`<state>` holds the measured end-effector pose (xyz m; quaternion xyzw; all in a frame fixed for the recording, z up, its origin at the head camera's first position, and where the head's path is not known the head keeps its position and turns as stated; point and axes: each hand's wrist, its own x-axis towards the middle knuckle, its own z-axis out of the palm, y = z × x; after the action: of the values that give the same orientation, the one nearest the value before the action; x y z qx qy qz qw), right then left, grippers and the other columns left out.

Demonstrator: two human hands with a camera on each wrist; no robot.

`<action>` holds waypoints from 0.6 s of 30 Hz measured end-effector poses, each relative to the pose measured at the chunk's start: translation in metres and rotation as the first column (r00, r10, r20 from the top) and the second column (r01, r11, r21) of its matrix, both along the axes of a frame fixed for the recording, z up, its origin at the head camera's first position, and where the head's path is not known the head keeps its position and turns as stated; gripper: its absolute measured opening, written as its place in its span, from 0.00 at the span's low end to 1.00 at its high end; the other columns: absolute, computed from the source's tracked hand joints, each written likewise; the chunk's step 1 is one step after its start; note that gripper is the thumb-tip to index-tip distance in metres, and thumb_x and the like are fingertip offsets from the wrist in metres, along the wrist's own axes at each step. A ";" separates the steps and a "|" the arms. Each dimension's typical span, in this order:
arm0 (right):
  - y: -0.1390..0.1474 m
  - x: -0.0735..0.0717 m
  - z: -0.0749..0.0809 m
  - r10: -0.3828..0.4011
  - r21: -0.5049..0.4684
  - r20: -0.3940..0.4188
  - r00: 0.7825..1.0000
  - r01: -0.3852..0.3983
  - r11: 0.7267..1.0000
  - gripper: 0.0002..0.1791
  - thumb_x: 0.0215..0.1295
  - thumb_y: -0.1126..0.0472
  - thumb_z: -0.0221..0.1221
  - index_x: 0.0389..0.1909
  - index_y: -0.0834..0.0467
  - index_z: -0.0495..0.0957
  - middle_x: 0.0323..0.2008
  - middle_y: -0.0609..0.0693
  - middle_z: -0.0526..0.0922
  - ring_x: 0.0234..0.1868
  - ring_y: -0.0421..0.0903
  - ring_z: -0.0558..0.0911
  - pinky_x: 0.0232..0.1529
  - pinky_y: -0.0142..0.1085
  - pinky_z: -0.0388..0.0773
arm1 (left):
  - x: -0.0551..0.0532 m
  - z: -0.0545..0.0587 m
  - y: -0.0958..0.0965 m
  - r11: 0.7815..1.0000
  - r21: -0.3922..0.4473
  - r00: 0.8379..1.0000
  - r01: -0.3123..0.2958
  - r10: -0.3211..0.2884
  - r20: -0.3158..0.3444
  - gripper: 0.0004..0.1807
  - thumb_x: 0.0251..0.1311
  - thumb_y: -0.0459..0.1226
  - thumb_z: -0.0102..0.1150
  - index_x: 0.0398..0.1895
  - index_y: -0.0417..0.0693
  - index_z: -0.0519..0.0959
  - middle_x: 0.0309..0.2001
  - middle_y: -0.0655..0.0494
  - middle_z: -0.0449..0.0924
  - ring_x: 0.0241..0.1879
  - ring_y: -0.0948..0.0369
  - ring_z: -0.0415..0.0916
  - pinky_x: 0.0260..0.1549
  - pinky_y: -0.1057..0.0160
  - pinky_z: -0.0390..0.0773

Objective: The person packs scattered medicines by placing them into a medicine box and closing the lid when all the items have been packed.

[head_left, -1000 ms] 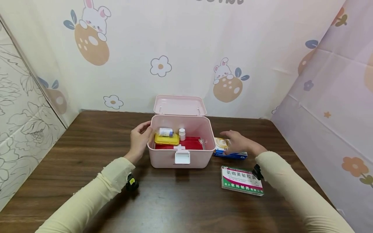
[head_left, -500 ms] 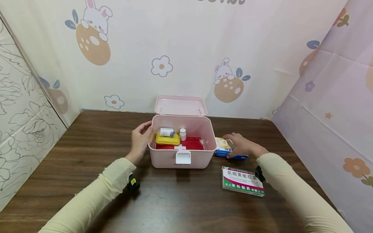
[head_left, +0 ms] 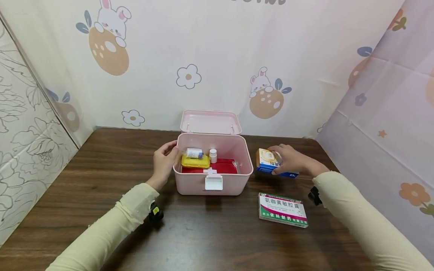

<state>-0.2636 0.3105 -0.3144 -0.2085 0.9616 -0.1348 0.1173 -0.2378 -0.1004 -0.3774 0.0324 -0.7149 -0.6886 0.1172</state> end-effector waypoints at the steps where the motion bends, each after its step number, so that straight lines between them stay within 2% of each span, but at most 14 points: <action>1: 0.000 0.001 0.005 0.004 0.003 -0.006 1.000 -0.004 1.000 0.47 0.52 0.54 0.75 0.69 0.67 0.64 0.59 0.69 0.70 0.59 0.65 0.68 0.56 0.68 0.69 | 0.000 0.000 0.000 1.000 -0.001 1.000 0.002 -0.002 0.000 0.19 0.71 0.34 0.54 0.61 0.33 0.77 0.58 0.38 0.78 0.55 0.49 0.75 0.48 0.73 0.76; 6: -0.004 0.010 0.032 0.027 0.029 -0.039 0.999 -0.026 0.999 0.47 0.53 0.54 0.74 0.70 0.68 0.63 0.61 0.70 0.69 0.60 0.66 0.68 0.55 0.69 0.69 | 0.000 0.000 0.001 1.000 0.005 1.000 -0.013 0.013 -0.015 0.19 0.70 0.33 0.55 0.59 0.32 0.78 0.57 0.36 0.78 0.54 0.49 0.76 0.45 0.76 0.74; 10: -0.009 0.015 0.055 0.052 0.052 -0.061 0.997 -0.049 0.997 0.48 0.53 0.52 0.75 0.70 0.67 0.63 0.59 0.69 0.71 0.57 0.65 0.71 0.52 0.67 0.73 | -0.001 0.000 0.002 1.000 0.013 0.999 -0.029 0.029 -0.032 0.18 0.69 0.32 0.54 0.58 0.31 0.79 0.55 0.35 0.79 0.52 0.50 0.76 0.43 0.78 0.73; 13: -0.013 0.017 0.068 0.068 0.073 -0.079 0.995 -0.062 0.995 0.48 0.53 0.52 0.75 0.70 0.66 0.64 0.57 0.67 0.73 0.54 0.62 0.73 0.51 0.65 0.75 | 0.000 0.001 0.002 1.000 0.013 0.999 -0.024 0.024 -0.030 0.18 0.69 0.32 0.54 0.58 0.31 0.78 0.56 0.34 0.79 0.52 0.50 0.76 0.43 0.78 0.73; 18: -0.024 0.019 0.084 0.086 0.080 -0.084 0.993 -0.079 0.994 0.48 0.53 0.51 0.75 0.70 0.64 0.64 0.58 0.66 0.72 0.55 0.62 0.72 0.53 0.65 0.73 | 0.001 0.002 0.002 1.000 -0.001 1.000 -0.011 0.011 -0.021 0.19 0.70 0.33 0.53 0.59 0.31 0.78 0.57 0.34 0.78 0.53 0.49 0.75 0.43 0.79 0.73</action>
<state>-0.2446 0.2863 -0.2299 -0.2492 0.9608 -0.0837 0.0885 -0.2367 -0.0984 -0.3749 0.0290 -0.7138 -0.6879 0.1285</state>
